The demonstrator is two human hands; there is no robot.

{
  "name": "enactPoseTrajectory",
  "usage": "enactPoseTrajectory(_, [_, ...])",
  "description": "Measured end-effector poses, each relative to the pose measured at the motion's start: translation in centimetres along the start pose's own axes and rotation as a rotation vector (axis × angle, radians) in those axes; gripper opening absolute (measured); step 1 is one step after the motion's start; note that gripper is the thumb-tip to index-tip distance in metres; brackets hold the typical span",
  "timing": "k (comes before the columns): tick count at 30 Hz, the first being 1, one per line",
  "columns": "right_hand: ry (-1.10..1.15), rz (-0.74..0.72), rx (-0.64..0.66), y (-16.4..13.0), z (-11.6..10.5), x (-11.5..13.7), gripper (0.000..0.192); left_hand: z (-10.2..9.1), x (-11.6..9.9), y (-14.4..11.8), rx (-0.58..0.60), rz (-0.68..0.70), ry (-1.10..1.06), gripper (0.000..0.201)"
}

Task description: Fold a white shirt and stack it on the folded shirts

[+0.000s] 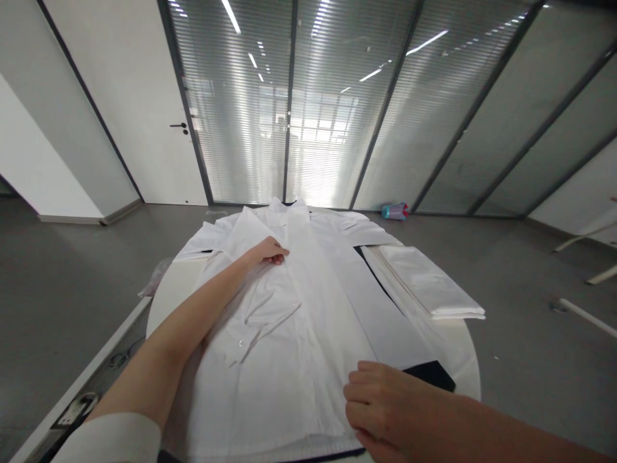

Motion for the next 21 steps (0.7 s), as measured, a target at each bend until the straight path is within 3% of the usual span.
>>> enactPoseTrajectory(5, [0.203,0.000,0.061,0.1,0.0,-0.5,0.007,0.1,-0.4,-0.6,0.005,-0.012,-0.010,0.030])
enactPoseTrajectory(8, [0.317,0.060,-0.031,0.6,-0.8,-1.9,0.020,-0.1,-0.8,-1.2,0.012,-0.020,-0.019,0.029])
enactPoseTrajectory(12, [0.171,0.159,-0.242,1.5,-1.2,-4.4,0.052,-0.6,-1.4,-2.1,0.006,-0.011,0.009,0.032])
enactPoseTrajectory(15, [0.094,0.142,-0.190,2.2,0.2,-5.2,0.066,-0.8,-1.4,-2.3,-0.024,0.009,0.077,0.036])
enactPoseTrajectory(21, [0.064,0.154,-0.181,1.8,1.9,-4.9,0.072,-1.6,-1.9,-1.5,-0.118,0.078,0.393,0.033])
Point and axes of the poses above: each hand's wrist, its own y-axis towards the middle knuckle, its own z-axis out of the palm, x = y × z, the point moved 4 cm from there along y, towards the middle knuckle, and after that the axes turned 6 degrees about x, right-handed, at the moved point
